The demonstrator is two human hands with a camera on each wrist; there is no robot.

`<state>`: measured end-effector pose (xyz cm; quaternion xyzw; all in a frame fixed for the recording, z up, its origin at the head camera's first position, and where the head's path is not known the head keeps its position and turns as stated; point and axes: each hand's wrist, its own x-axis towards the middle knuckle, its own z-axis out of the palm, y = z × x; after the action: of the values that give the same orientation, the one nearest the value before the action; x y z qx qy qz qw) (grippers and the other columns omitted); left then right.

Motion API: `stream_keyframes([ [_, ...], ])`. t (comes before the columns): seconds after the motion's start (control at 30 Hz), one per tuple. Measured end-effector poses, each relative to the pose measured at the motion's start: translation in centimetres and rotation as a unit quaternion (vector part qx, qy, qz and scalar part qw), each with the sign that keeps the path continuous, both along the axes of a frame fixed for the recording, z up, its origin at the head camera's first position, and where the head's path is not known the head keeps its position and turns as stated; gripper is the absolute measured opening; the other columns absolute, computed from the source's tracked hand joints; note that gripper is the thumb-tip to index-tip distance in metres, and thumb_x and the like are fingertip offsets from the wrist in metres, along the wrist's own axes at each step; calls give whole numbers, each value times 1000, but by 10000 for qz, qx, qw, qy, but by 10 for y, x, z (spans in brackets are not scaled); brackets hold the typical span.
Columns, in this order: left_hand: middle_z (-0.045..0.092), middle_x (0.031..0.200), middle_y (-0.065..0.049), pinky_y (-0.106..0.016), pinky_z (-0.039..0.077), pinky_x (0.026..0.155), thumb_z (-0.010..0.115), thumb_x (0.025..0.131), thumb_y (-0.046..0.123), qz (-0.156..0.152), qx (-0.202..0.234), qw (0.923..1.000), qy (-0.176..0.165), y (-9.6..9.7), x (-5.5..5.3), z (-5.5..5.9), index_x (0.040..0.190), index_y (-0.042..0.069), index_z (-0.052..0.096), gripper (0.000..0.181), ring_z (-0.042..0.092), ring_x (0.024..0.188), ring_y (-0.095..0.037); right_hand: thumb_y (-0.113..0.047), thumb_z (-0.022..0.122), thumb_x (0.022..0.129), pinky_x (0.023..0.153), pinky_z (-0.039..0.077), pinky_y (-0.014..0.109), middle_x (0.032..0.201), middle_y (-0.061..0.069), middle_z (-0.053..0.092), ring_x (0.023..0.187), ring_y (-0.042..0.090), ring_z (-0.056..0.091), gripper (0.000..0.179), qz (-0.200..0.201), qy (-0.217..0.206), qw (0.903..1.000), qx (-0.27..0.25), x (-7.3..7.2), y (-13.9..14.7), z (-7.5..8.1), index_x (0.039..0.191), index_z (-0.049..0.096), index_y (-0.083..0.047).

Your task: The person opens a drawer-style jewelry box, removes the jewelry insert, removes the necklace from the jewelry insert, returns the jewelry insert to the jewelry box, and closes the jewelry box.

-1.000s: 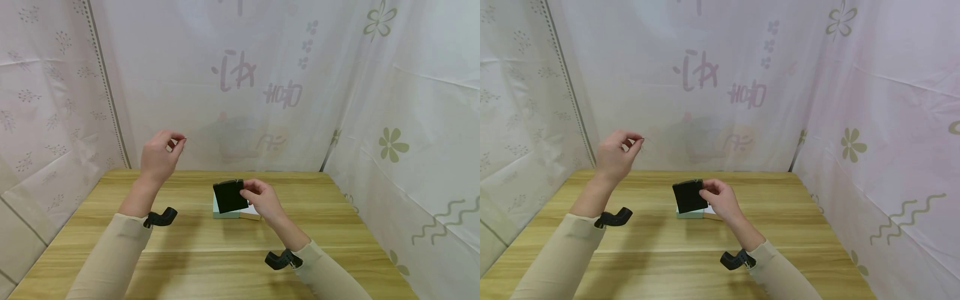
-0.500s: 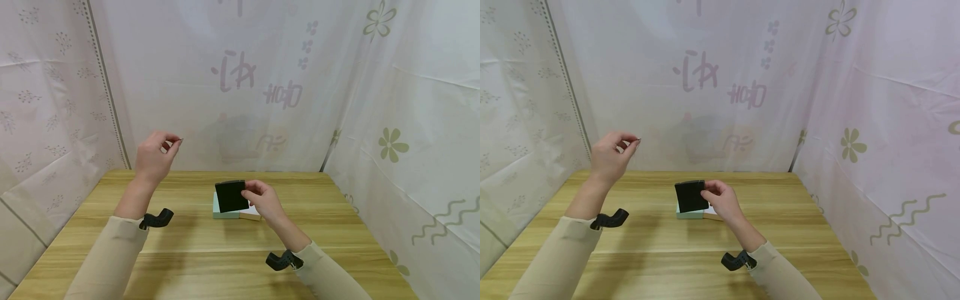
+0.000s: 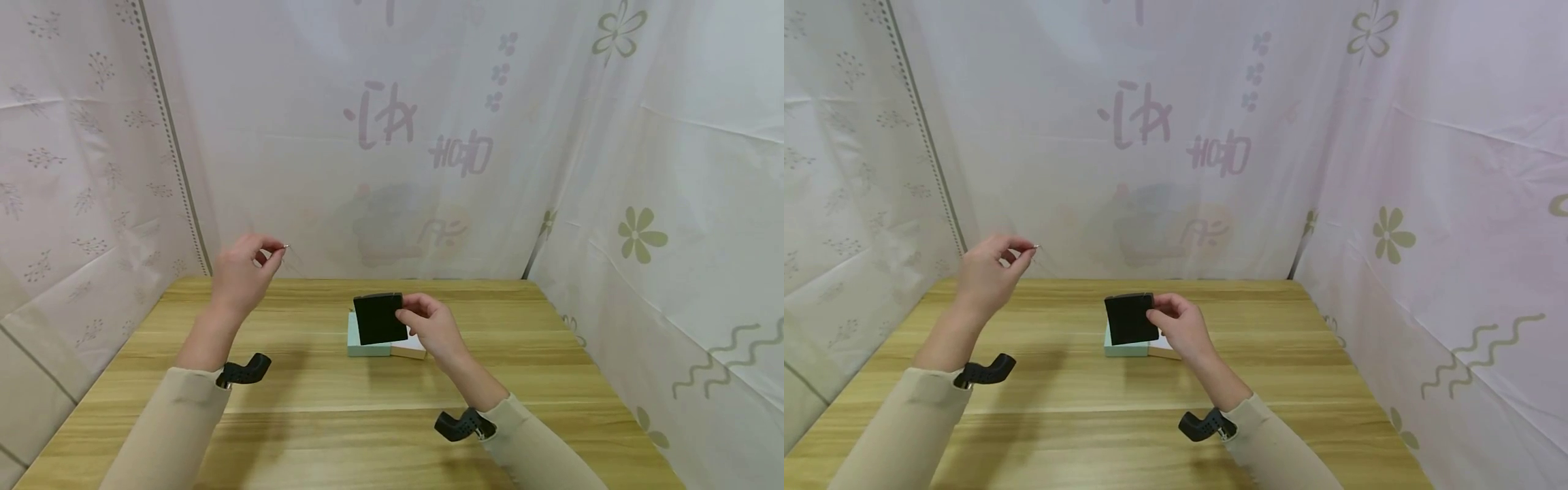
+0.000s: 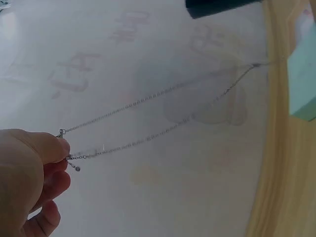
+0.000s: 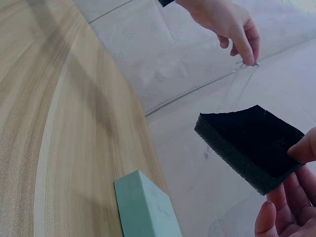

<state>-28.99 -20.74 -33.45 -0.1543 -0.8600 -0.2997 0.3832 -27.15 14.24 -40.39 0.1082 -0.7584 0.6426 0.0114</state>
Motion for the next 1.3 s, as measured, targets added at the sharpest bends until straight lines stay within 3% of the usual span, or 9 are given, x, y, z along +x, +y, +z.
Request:
stream_keyframes([
  [0.27,78,101,-14,-34,54,66,77,102,6,-19,-113,9994,-314,-5,3,-24,106,5,81,5,72,81,-29,-11,74,103,70,54,23,109,6,74,93,20,61,23,-42,0,10000,-14,0,2,0,123,74,1],
  [0.43,78,101,-14,-29,51,65,77,103,7,122,-44,9975,-690,-16,4,-40,106,5,80,5,70,80,-27,-10,74,102,69,53,23,108,4,74,93,22,62,22,-70,17,10000,-58,0,3,0,122,74,1],
  [0.77,79,104,-15,-35,53,68,75,105,11,365,-96,9912,-1267,-35,1,-64,107,7,80,7,70,82,-29,-9,74,102,67,53,22,107,3,74,92,21,62,22,-169,-18,9998,-56,1,6,4,122,74,1],
  [1.03,80,109,-15,-50,60,74,72,107,14,393,-201,9817,-1853,-47,0,-86,112,7,80,12,74,93,-33,-10,74,102,68,54,23,109,4,75,92,19,61,23,-257,-52,9996,-49,2,7,5,122,74,1],
  [1.3,79,111,-14,-50,61,78,70,108,18,250,-410,9639,-2617,-55,-5,-111,114,6,79,16,73,97,-32,-11,75,103,67,53,23,108,5,75,92,21,61,22,-290,-61,9996,-8,1,8,4,122,75,1],
])
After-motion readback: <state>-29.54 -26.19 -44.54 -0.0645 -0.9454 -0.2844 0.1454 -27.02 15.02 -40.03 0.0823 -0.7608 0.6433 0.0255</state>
